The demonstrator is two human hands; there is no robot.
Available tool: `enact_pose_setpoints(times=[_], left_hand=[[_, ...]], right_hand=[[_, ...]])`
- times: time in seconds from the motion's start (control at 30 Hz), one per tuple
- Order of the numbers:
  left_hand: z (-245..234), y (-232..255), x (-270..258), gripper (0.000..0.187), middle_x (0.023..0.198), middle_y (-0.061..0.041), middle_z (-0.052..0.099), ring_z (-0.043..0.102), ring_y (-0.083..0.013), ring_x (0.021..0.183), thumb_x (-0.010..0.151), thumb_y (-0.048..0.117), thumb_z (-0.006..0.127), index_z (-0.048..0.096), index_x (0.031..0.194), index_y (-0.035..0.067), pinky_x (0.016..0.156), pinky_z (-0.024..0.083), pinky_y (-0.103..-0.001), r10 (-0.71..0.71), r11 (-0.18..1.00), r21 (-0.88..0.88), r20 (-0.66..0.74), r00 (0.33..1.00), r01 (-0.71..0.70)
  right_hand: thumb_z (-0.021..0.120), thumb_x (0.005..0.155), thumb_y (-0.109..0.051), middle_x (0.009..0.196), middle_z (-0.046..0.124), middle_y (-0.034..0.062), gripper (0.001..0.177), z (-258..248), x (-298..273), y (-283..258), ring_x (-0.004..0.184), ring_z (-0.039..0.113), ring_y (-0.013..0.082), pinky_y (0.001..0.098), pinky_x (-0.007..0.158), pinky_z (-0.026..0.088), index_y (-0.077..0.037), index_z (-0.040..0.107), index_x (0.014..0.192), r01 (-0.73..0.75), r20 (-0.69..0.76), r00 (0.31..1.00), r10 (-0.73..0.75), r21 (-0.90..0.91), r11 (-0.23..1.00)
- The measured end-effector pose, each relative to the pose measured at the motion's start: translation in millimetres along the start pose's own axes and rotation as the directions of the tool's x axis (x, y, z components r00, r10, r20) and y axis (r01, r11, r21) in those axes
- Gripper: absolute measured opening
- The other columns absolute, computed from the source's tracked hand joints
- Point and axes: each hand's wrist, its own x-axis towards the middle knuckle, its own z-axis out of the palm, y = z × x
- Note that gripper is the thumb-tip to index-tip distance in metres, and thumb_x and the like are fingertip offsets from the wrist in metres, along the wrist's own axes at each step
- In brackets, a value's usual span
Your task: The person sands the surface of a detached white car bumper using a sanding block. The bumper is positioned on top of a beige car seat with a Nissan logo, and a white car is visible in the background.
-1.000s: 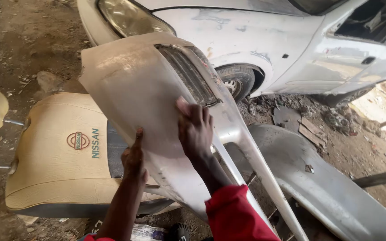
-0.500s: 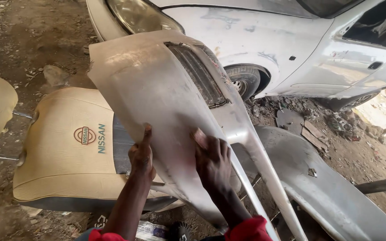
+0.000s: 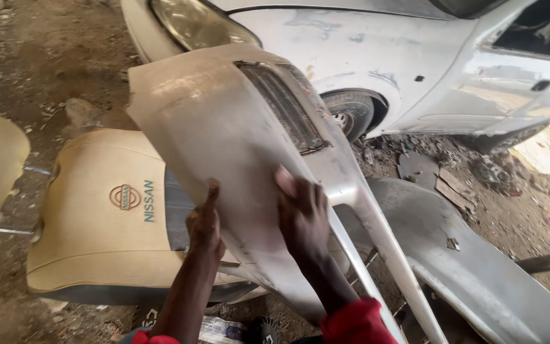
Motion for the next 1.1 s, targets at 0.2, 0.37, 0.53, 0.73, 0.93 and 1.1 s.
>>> enact_pose_setpoints(times=[0.2, 0.37, 0.53, 0.73, 0.93, 1.1], left_hand=[[2, 8, -10, 0.075, 0.124, -0.002, 0.078, 0.07, -0.0208, 0.11, 0.076, 0.046, 0.089, 0.077, 0.139, 0.007, 0.089, 0.053, -0.04, -0.11, 0.982, -0.156, 0.014, 0.994, 0.111], [8, 18, -27, 0.077, 0.1, -0.015, 0.066, 0.071, -0.0259, 0.098, 0.081, 0.057, 0.102, 0.067, 0.116, -0.002, 0.1, 0.055, -0.046, -0.032, 0.998, -0.059, 0.008, 0.999, 0.032], [-14, -16, 20, 0.082, 0.105, -0.017, 0.064, 0.068, -0.0264, 0.104, 0.086, 0.065, 0.097, 0.066, 0.12, -0.003, 0.104, 0.053, -0.053, -0.038, 0.998, 0.054, -0.004, 0.999, 0.038], [7, 16, -23, 0.081, 0.1, -0.018, 0.066, 0.069, -0.0288, 0.096, 0.082, 0.063, 0.099, 0.067, 0.111, -0.004, 0.097, 0.054, -0.053, 0.007, 0.999, 0.044, 0.009, 1.0, -0.007], [6, 18, -26, 0.089, 0.107, -0.019, 0.062, 0.069, -0.0264, 0.108, 0.078, 0.062, 0.1, 0.066, 0.122, -0.007, 0.104, 0.051, -0.053, -0.061, 0.998, -0.009, -0.012, 0.998, 0.061], [13, 32, -40, 0.081, 0.105, -0.019, 0.067, 0.07, -0.0304, 0.102, 0.08, 0.056, 0.101, 0.065, 0.12, -0.004, 0.108, 0.052, -0.046, -0.065, 0.994, -0.091, -0.005, 0.998, 0.064]], right_hand=[[0.069, 0.105, -0.012, 0.131, 0.059, 0.017, 0.043, -22, -43, 8, 0.104, 0.056, 0.0428, 0.0563, 0.087, 0.054, -0.022, 0.074, 0.147, -0.007, 0.191, 0.982, 0.012, -0.026, 1.0], [0.076, 0.104, -0.019, 0.109, 0.06, 0.0118, 0.016, 40, 33, 15, 0.102, 0.062, 0.0387, 0.0461, 0.083, 0.053, -0.011, 0.087, 0.096, 0.03, -0.025, 0.999, -0.03, -0.004, 1.0], [0.074, 0.103, -0.023, 0.106, 0.058, 0.0124, 0.027, 74, 100, 18, 0.1, 0.057, 0.0368, 0.0467, 0.082, 0.048, -0.005, 0.088, 0.088, 0.007, -0.066, 0.998, -0.006, 0.004, 1.0], [0.073, 0.104, -0.022, 0.113, 0.063, 0.0152, 0.027, 10, 47, 10, 0.107, 0.06, 0.0414, 0.0471, 0.09, 0.054, -0.002, 0.09, 0.096, 0.01, -0.004, 1.0, -0.009, 0.074, 0.997], [0.077, 0.103, -0.027, 0.117, 0.064, 0.0083, 0.02, -14, -25, 25, 0.103, 0.061, 0.0326, 0.0413, 0.08, 0.05, -0.013, 0.086, 0.092, 0.089, 0.046, 0.995, -0.084, -0.12, 0.989], [0.076, 0.104, -0.023, 0.106, 0.063, 0.0103, 0.021, 39, 30, 36, 0.107, 0.065, 0.0381, 0.0468, 0.087, 0.055, -0.018, 0.089, 0.119, 0.074, 0.027, 0.997, -0.073, -0.036, 0.997]])
